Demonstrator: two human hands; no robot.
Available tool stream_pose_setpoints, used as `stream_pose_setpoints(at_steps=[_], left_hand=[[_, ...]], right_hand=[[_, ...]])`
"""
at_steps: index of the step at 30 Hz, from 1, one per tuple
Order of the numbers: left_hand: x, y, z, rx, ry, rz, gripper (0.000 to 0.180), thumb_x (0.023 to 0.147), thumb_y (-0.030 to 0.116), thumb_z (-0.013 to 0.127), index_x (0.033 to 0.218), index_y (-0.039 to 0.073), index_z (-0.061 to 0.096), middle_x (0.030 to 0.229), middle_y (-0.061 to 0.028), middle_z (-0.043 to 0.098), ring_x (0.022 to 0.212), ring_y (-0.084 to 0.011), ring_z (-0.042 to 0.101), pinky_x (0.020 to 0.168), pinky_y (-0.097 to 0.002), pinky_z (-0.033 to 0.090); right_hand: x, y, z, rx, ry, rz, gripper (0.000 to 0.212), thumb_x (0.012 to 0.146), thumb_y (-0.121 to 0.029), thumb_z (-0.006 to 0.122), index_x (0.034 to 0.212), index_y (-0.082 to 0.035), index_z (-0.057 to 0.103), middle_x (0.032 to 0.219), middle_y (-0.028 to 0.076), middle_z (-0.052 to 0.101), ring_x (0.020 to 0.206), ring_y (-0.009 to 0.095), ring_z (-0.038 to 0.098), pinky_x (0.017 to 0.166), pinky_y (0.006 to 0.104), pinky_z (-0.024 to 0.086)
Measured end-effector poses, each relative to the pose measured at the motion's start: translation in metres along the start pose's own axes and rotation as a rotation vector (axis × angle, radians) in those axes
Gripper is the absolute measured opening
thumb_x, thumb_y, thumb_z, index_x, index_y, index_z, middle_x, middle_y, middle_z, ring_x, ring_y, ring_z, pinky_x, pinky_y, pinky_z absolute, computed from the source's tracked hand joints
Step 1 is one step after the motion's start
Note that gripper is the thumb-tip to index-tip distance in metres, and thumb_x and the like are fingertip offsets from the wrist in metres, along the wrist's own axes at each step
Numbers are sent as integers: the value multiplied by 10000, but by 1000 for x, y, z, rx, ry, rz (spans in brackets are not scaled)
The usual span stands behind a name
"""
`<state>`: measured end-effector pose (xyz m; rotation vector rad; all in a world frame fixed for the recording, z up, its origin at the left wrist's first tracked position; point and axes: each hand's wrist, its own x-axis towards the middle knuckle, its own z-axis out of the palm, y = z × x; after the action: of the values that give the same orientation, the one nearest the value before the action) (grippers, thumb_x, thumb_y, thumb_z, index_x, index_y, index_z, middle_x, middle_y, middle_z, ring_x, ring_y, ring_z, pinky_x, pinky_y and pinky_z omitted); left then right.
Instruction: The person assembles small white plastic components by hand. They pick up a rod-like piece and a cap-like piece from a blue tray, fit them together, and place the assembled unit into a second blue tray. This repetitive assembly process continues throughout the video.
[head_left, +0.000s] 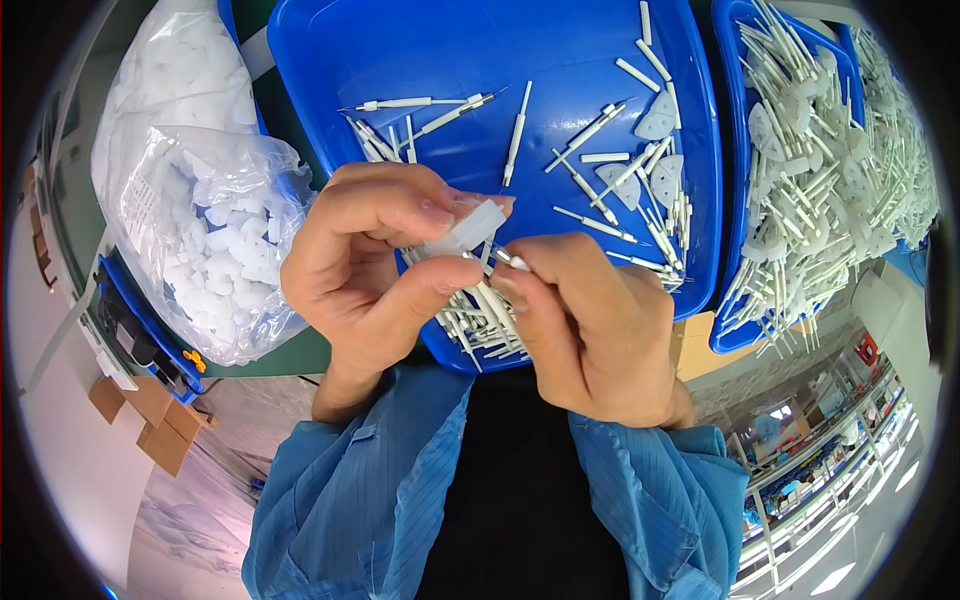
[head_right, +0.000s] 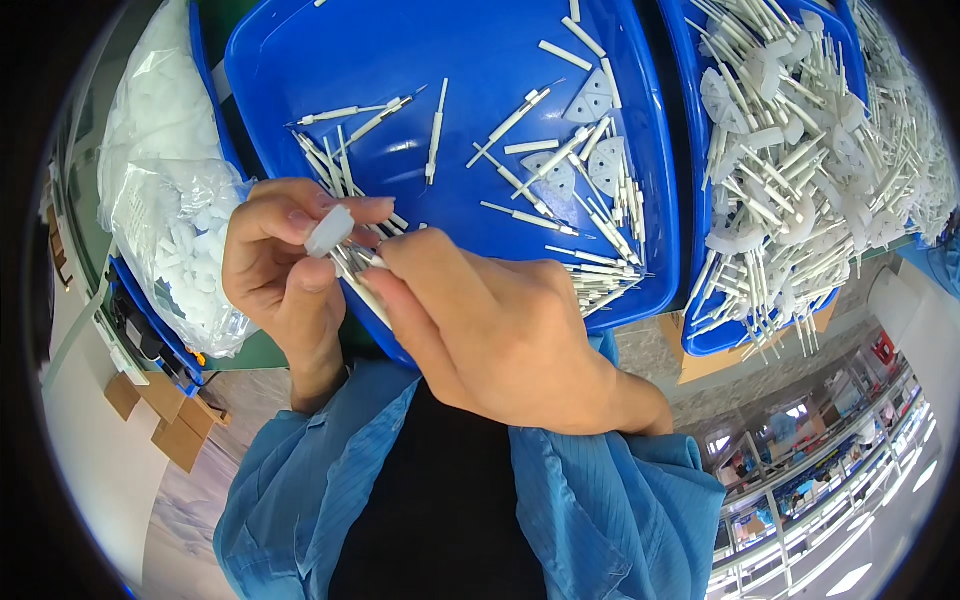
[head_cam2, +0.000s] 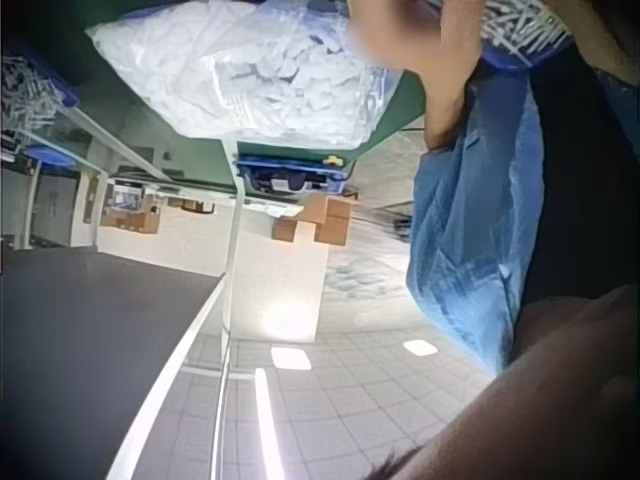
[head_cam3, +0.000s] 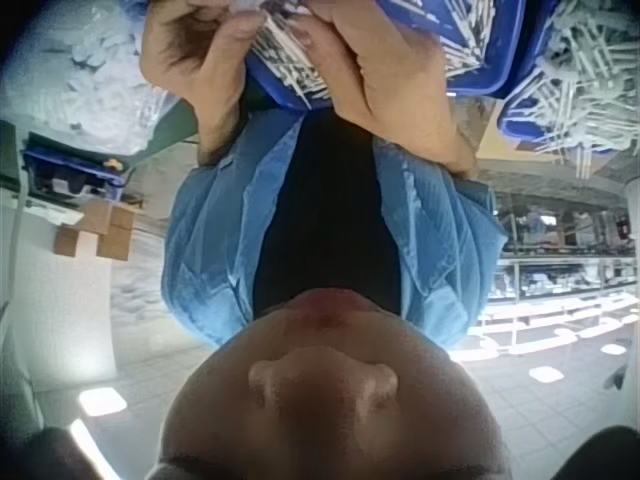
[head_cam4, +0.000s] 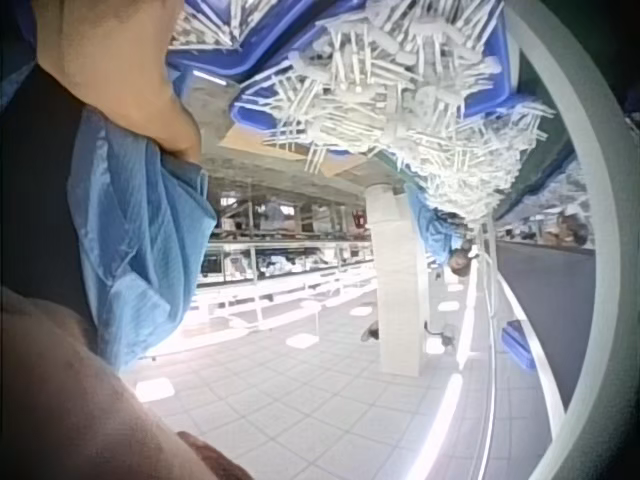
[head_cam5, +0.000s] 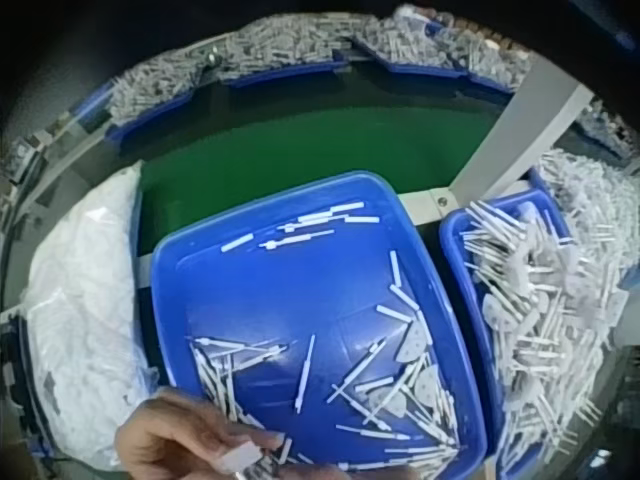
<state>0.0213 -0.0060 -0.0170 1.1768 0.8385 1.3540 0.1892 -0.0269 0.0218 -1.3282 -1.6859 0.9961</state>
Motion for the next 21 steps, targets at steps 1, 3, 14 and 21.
stream_pose_setpoints(at_steps=[1, 3, 14, 21], left_hand=[[-1, -1, -2, -11, 0, 11, 326, 753, -25, 775, 1001, -62, 566, 995, -175, 579, 872, -242, 684, 790, -331, 588], [-1, -1, -1, -28, 4, 28, 339, 741, -16, 789, 994, -59, 567, 983, -174, 583, 859, -235, 680, 784, -336, 592], [0, 1, 5, 66, 32, 27, 375, 624, 41, 879, 895, -17, 627, 904, -159, 627, 792, -198, 660, 696, -284, 569], [3, 12, 0, 140, -39, 5, 342, 627, 93, 874, 864, -26, 658, 855, -169, 642, 762, -202, 660, 656, -280, 542]], right_hand=[[0, 0, 0, 15, 9, -5, 121, 838, -41, 687, 885, 0, 583, 635, 46, 573, 433, 143, 551, 384, 288, 401], [-1, 0, -2, 10, 23, -27, 129, 838, -42, 688, 899, 5, 585, 654, 51, 585, 443, 144, 560, 387, 288, 405], [2, 5, -6, 119, -59, -5, 122, 861, -45, 674, 927, 7, 586, 645, 90, 588, 440, 190, 567, 393, 308, 411], [3, 13, -11, 573, -208, 136, 89, 904, -76, 635, 957, -19, 593, 657, 89, 574, 480, 231, 591, 440, 311, 425]])
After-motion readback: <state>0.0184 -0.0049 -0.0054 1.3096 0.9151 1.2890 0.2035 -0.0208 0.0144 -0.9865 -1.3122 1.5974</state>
